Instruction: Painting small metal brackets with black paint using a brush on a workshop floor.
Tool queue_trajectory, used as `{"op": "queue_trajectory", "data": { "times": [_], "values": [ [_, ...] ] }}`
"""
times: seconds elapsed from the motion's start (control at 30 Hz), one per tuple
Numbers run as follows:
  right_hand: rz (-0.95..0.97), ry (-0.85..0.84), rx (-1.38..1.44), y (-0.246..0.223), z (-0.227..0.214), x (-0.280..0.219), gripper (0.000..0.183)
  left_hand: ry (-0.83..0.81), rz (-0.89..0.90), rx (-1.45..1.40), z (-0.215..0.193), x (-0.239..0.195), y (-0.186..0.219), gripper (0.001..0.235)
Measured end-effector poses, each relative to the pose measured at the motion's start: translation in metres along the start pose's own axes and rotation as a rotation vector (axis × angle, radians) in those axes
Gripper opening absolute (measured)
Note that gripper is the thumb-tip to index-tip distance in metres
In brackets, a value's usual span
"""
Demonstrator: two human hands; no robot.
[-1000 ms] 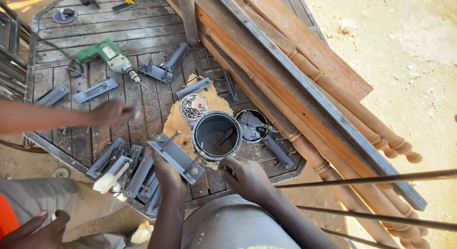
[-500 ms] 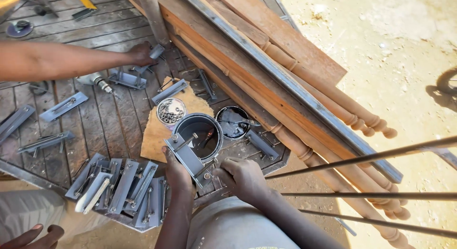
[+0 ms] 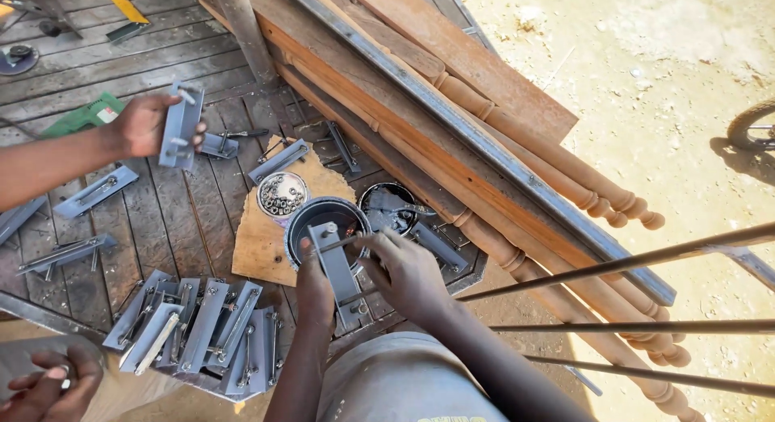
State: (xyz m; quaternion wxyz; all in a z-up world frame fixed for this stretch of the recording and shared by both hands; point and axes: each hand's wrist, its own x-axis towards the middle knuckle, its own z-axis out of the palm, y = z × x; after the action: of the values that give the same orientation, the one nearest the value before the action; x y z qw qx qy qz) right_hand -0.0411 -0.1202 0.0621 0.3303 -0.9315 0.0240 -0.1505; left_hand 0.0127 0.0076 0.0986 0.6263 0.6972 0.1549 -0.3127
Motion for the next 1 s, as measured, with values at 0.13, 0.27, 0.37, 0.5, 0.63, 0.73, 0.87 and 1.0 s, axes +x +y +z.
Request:
{"op": "queue_trajectory", "data": {
  "times": [0.13,0.27,0.37,0.5,0.63,0.73,0.87,1.0],
  "values": [
    [-0.068,-0.003,-0.068,-0.012,-0.002,0.031,0.031,-0.064,0.021,0.144,-0.009,0.026,-0.027,0.086],
    [-0.122,-0.059,-0.242,0.004,0.022,0.049,0.015,-0.042,0.065,0.069,-0.02,0.061,-0.061,0.088],
    [-0.007,-0.128,-0.227,0.0,0.026,0.056,0.028,-0.03,0.068,0.027,-0.03,0.063,-0.062,0.089],
    [0.091,-0.256,-0.127,-0.003,0.031,0.061,0.029,0.106,-0.001,-0.068,-0.05,0.066,-0.042,0.088],
    [0.06,-0.339,-0.053,-0.009,0.034,0.067,0.024,0.175,-0.096,-0.134,-0.061,0.053,-0.029,0.098],
    [0.053,-0.387,0.024,-0.007,0.038,0.071,0.024,0.294,-0.033,-0.48,-0.098,0.094,-0.05,0.062],
    [0.059,-0.381,0.072,0.009,0.048,0.084,0.022,0.39,0.071,-0.152,-0.148,0.13,-0.049,0.057],
    [0.191,-0.399,0.055,0.025,0.052,0.1,0.026,0.462,0.057,0.509,-0.221,0.224,-0.09,0.077]
  ]
}}
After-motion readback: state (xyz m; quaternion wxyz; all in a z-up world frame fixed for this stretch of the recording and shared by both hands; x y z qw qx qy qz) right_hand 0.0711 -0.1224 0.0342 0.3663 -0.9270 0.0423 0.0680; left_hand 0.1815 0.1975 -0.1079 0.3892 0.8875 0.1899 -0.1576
